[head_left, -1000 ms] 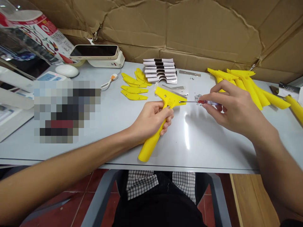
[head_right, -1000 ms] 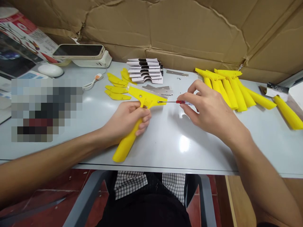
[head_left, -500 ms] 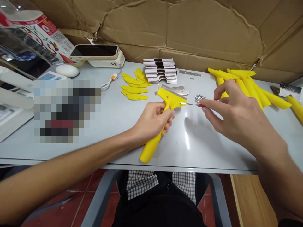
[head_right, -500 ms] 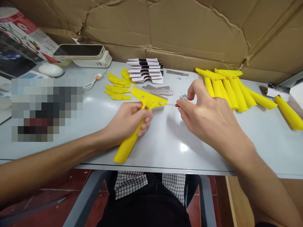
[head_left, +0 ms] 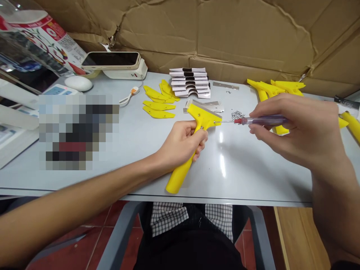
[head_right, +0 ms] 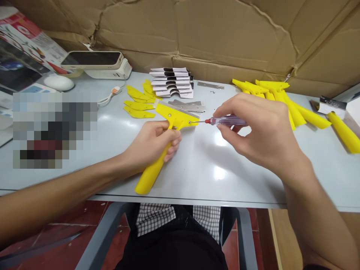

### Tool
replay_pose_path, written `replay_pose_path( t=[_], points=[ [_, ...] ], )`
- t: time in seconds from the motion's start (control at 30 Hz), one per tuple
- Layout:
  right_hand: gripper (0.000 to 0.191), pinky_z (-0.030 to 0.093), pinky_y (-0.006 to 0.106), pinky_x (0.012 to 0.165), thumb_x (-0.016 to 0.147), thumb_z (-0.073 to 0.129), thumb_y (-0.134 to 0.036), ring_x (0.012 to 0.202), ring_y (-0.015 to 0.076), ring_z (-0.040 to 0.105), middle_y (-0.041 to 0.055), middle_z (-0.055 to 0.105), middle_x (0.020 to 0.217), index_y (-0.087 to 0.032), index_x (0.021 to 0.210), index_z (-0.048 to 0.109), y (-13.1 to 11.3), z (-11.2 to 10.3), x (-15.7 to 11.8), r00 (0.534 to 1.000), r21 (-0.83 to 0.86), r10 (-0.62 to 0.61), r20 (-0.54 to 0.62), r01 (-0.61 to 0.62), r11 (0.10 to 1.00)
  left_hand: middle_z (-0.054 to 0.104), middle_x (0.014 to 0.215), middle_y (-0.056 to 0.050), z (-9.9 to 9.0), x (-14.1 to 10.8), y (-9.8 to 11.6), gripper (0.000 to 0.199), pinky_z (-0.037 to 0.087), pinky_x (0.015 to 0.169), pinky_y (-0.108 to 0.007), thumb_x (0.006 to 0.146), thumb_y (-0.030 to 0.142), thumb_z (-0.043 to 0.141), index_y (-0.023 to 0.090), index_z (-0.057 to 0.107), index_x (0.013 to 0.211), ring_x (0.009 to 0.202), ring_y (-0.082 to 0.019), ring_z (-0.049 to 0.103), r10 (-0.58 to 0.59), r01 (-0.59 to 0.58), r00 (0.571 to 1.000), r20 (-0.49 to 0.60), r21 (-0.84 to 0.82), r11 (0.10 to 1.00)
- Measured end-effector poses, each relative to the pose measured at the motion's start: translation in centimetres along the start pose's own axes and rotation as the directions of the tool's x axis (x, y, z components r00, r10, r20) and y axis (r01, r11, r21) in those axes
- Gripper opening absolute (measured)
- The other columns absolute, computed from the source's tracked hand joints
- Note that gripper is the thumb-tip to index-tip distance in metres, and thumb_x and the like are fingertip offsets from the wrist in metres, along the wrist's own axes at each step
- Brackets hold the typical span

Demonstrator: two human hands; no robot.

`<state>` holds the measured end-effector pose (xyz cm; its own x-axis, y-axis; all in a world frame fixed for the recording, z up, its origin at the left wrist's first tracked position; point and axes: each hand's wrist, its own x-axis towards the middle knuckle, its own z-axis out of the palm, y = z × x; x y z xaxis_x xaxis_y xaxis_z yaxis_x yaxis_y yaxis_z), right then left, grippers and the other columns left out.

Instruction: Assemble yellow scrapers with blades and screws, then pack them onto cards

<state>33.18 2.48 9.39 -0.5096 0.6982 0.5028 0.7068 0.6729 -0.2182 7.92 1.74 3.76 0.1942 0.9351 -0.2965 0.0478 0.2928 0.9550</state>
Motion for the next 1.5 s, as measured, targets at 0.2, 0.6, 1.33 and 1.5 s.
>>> replay_pose_path(
  t=[0.2, 0.6, 1.33, 1.5],
  points=[
    [0.013, 0.060, 0.042, 0.074, 0.104, 0.065, -0.020, 0.091, 0.0255, 0.074, 0.0050, 0.077, 0.101, -0.031, 0.103, 0.072, 0.0, 0.9, 0.2, 1.000, 0.036, -0.015, -0.019, 0.016, 0.999, 0.052, 0.053, 0.003, -0.2, 0.0, -0.1, 0.032, 0.039, 0.038, -0.019, 0.092, 0.011, 0.062, 0.019, 0.053, 0.062, 0.039, -0.006, 0.048, 0.013, -0.013, 1.000, 0.020, -0.003, 1.000],
    [0.012, 0.054, 0.040, 0.071, 0.099, 0.064, -0.017, 0.082, 0.0225, 0.069, 0.0052, 0.073, 0.100, -0.028, 0.103, 0.059, 0.8, 0.7, 0.1, 0.998, -0.036, -0.070, -0.003, 0.070, 0.997, 0.052, 0.053, 0.003, -0.2, 0.1, -0.2, 0.032, 0.039, 0.038, -0.019, 0.092, 0.009, 0.062, 0.019, 0.052, 0.062, 0.040, -0.006, 0.048, 0.017, -0.016, 1.000, 0.017, -0.027, 1.000],
    [0.009, 0.047, 0.034, 0.056, 0.100, 0.071, -0.032, 0.059, 0.0193, 0.068, -0.0018, 0.073, 0.073, -0.027, 0.105, 0.066, 1.3, 0.8, -0.1, 1.000, -0.105, 0.002, -0.023, -0.004, 0.994, 0.051, 0.054, 0.003, -0.2, 0.1, -0.3, 0.032, 0.038, 0.038, -0.019, 0.092, 0.011, 0.063, 0.020, 0.052, 0.063, 0.041, -0.006, 0.047, 0.011, -0.011, 1.000, 0.012, -0.021, 1.000],
    [0.022, 0.033, 0.033, 0.052, 0.103, 0.064, -0.039, 0.046, 0.0151, 0.050, -0.0041, 0.055, 0.055, -0.025, 0.086, 0.062, 1.5, 1.0, -0.1, 0.998, -0.171, -0.045, -0.045, 0.037, 0.985, 0.052, 0.054, 0.002, -0.2, 0.1, -0.3, 0.032, 0.038, 0.038, -0.020, 0.091, 0.009, 0.063, 0.020, 0.052, 0.063, 0.041, -0.006, 0.048, 0.018, -0.018, 1.000, 0.013, -0.015, 1.000]
  ],
)
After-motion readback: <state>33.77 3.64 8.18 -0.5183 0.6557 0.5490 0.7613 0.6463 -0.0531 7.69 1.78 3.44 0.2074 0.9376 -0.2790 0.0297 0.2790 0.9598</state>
